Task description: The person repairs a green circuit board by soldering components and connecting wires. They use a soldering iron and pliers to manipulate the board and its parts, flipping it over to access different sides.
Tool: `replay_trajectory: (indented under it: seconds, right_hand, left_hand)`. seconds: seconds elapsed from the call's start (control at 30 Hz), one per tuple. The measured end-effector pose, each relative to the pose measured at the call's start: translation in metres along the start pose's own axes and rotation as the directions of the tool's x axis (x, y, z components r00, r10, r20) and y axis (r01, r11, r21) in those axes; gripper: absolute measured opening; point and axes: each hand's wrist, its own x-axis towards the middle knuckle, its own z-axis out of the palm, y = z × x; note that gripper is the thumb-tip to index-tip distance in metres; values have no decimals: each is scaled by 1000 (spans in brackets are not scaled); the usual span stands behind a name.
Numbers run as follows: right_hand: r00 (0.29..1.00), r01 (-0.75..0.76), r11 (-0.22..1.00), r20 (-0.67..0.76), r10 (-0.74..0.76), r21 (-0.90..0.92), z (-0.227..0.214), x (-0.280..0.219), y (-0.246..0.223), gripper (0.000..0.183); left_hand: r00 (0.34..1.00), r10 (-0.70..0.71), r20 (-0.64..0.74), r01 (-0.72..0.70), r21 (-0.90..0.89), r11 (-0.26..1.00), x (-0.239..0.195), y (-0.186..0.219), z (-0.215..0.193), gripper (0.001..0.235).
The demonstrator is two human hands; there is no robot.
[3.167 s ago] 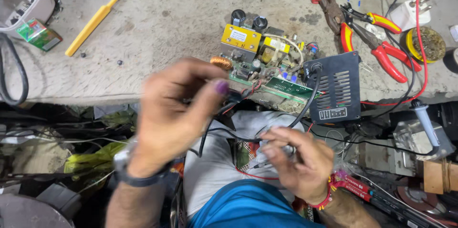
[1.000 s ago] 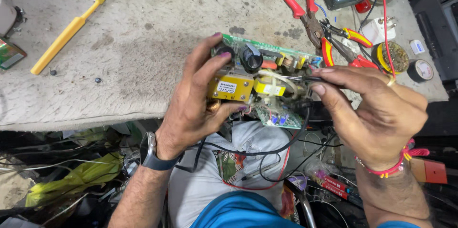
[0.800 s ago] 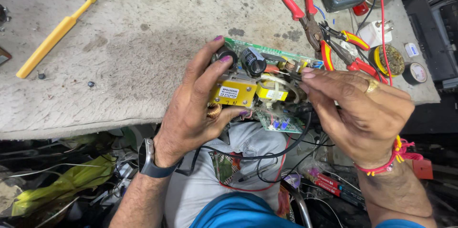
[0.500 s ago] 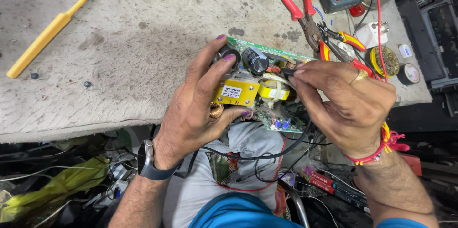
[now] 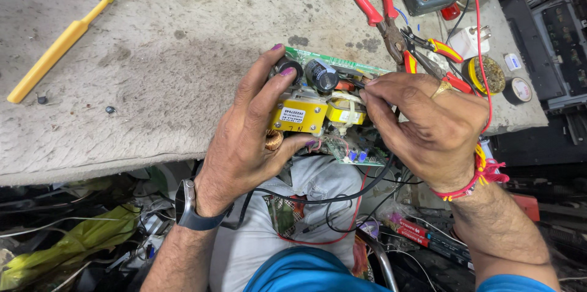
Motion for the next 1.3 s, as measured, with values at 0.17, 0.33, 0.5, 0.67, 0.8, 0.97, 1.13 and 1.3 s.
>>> replay_trajectory:
  seconds: [0.17, 0.33, 0.5, 0.67, 0.8, 0.97, 1.13, 1.3]
  right_hand:
    - [1000, 23, 999, 17, -22, -22, -1, 2, -1, 16]
    - [996, 89, 995, 21, -88, -40, -1, 9, 0, 16]
    - [988, 146, 988, 50, -143, -56, 0, 19, 0, 17]
    - [985, 168, 983, 56, -164, -77, 0, 21, 3, 16]
    - [979, 200, 975, 59, -195, -98, 4, 17, 6, 17]
    - [964, 265, 957, 59, -259, -120, 6, 17, 8, 18]
    - [958, 282, 953, 91, -272, -113, 2, 19, 10, 20]
    - [963, 250, 957, 143, -229, -149, 0, 10, 13, 21]
  left_hand:
    - [1000, 1, 3, -1, 5, 1000, 1, 0, -1, 96]
    - [1000, -7, 4, 7, -9, 1000, 0, -1, 0, 96]
    - [1000, -2, -5, 2, 1, 1000, 0, -2, 0, 97]
    - [1000, 11, -12, -11, 7, 1000, 0, -1, 0, 98]
    - [1000, 8, -13, -8, 12, 1000, 0, -2, 0, 100]
    - [1000, -2, -12, 2, 5, 1000, -1, -3, 1, 103]
    - [1000, -3, -7, 3, -9, 1000, -1, -3, 1, 104]
    - [1000, 2, -11, -2, 2, 1000, -3, -3, 1, 106]
